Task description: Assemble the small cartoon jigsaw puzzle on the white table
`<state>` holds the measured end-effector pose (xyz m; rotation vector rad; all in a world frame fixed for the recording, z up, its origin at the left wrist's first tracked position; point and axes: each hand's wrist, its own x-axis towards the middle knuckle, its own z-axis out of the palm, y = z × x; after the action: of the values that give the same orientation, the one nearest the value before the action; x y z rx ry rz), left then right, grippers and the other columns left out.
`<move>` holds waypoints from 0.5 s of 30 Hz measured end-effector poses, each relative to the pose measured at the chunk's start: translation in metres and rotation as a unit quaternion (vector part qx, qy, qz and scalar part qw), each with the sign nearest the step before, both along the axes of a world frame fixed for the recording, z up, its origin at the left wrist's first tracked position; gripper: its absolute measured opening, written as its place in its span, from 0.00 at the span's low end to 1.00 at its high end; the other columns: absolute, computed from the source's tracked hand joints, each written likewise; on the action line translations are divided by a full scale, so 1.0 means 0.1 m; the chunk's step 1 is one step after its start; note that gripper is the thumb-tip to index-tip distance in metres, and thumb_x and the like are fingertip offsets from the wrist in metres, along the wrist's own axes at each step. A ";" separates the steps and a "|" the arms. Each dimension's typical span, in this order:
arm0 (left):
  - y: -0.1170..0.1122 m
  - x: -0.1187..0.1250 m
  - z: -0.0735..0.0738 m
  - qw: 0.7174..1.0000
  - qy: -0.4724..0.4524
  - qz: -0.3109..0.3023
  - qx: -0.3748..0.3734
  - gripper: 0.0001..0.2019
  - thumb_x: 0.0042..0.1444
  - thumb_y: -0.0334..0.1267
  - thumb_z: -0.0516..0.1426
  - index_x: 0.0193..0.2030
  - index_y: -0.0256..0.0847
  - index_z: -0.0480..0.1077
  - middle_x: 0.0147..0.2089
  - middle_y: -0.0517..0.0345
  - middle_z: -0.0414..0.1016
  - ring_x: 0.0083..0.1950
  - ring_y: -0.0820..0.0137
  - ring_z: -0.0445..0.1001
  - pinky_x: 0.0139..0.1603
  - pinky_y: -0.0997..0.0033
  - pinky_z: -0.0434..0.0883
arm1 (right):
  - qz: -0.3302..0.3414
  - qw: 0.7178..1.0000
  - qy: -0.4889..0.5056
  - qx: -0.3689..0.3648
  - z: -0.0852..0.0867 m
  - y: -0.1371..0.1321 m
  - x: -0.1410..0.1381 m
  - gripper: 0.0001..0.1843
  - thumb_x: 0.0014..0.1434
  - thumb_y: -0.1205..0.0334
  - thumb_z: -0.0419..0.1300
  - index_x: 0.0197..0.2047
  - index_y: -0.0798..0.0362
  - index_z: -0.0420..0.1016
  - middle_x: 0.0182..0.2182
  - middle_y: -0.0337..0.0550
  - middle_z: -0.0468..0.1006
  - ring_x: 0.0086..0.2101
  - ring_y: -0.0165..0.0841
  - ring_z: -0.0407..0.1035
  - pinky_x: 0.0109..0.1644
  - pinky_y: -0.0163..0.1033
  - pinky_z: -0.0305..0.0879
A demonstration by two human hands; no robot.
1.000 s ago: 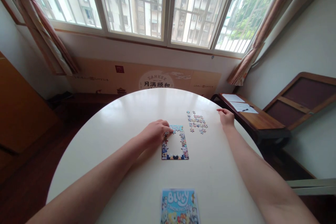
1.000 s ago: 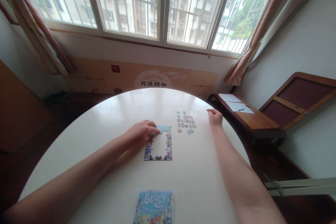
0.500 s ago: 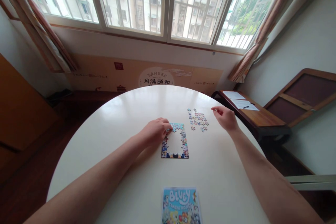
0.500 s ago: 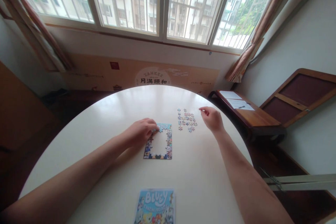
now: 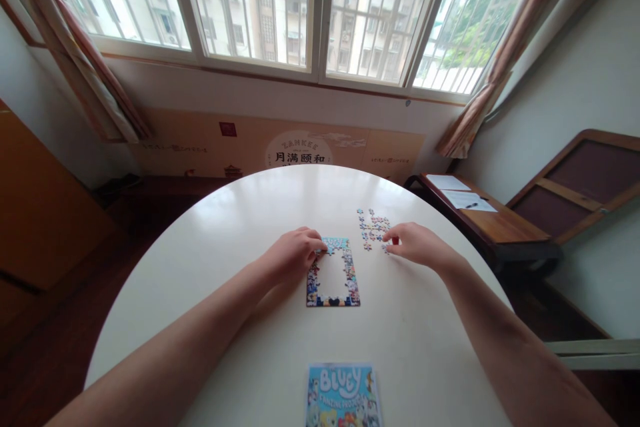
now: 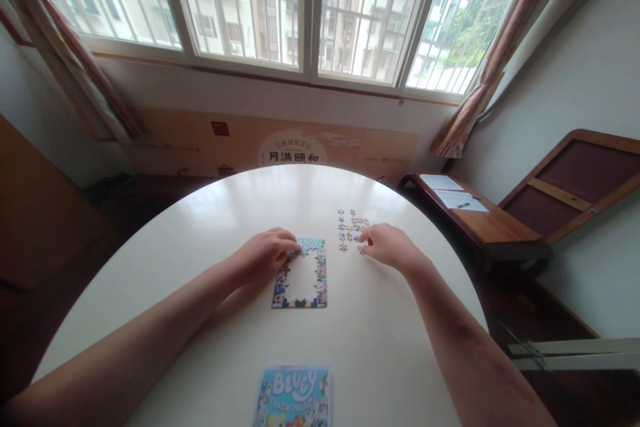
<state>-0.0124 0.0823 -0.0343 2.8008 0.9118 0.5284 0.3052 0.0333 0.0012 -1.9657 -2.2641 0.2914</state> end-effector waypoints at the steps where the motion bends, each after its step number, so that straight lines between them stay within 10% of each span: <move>1: 0.00 0.00 0.00 1.000 -0.001 -0.001 -0.001 0.18 0.56 0.25 0.54 0.45 0.48 0.80 0.48 0.57 0.80 0.49 0.64 0.76 0.51 0.63 0.74 | 0.001 1.000 -0.003 -0.001 0.00 0.00 0.00 0.12 0.56 0.60 0.62 0.43 0.47 0.84 0.37 0.41 0.83 0.38 0.38 0.75 0.39 0.39 0.63; 15: -0.02 -0.01 0.06 0.997 -0.020 0.056 0.038 0.14 0.58 0.25 0.54 0.42 0.42 0.79 0.47 0.54 0.80 0.48 0.63 0.76 0.48 0.63 0.73 | 0.008 1.000 -0.003 -0.026 -0.03 0.01 -0.03 0.11 0.52 0.60 0.62 0.38 0.46 0.84 0.35 0.40 0.82 0.36 0.37 0.74 0.36 0.37 0.61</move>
<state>-0.0130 0.0806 -0.0279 2.8080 1.0675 0.6449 0.3019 0.0345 -0.0013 -1.9774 -2.2997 0.3492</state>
